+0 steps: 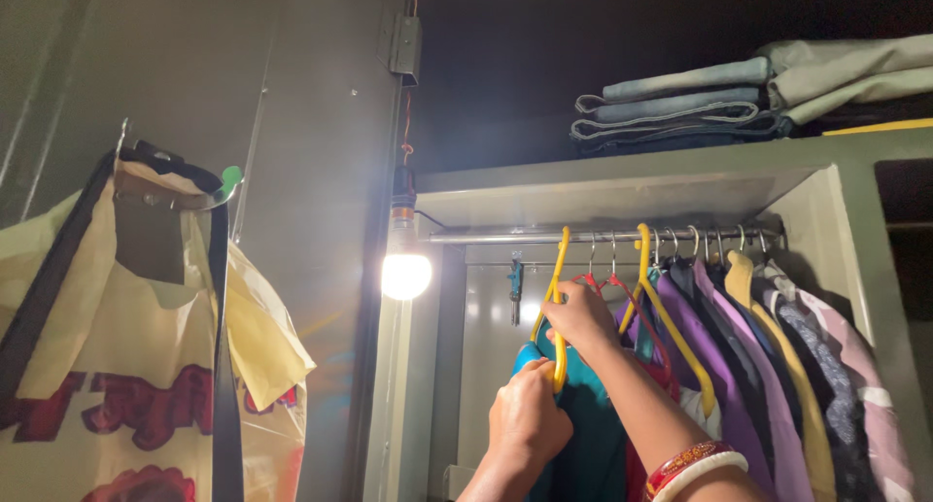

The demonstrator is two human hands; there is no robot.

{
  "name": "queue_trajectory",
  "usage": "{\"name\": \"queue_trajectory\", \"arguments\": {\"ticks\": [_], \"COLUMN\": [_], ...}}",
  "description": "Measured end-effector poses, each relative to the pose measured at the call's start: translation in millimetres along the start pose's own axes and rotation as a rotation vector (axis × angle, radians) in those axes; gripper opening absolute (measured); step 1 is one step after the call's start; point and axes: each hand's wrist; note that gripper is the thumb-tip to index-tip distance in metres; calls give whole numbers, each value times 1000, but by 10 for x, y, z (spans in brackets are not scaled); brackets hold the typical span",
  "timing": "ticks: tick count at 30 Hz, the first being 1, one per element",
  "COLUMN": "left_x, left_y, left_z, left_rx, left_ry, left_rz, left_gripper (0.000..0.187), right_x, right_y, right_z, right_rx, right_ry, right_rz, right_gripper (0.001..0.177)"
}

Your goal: The person places a teal garment on a red hanger and hangs it in a metal wardrobe. The person then folds a teal sari on a bed, places it on a yellow hanger, and hangs it in the wardrobe. The person repeats the process with a yellow sari.

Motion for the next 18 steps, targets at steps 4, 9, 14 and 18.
{"name": "queue_trajectory", "arguments": {"ticks": [4, 9, 14, 18], "left_x": [113, 236, 357, 478], "left_y": [117, 189, 218, 219], "left_z": [-98, -222, -300, -362], "left_rx": [46, 136, 208, 210], "left_ry": [-27, -70, -129, -143], "left_rz": [4, 3, 12, 3], "left_gripper": [54, 78, 82, 84], "right_x": [5, -4, 13, 43], "right_y": [49, 116, 11, -179], "right_z": [-18, -65, -270, -479], "right_rx": [67, 134, 167, 160], "right_ry": [27, 83, 104, 83], "right_rz": [-226, -189, -149, -207], "right_gripper": [43, 55, 60, 62]}}
Point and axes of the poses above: each hand's wrist, its own z-axis towards the middle knuckle, its own x-axis out of the back of the hand, y = z × x, and after that the axes turned 2 degrees about -z, right-handed
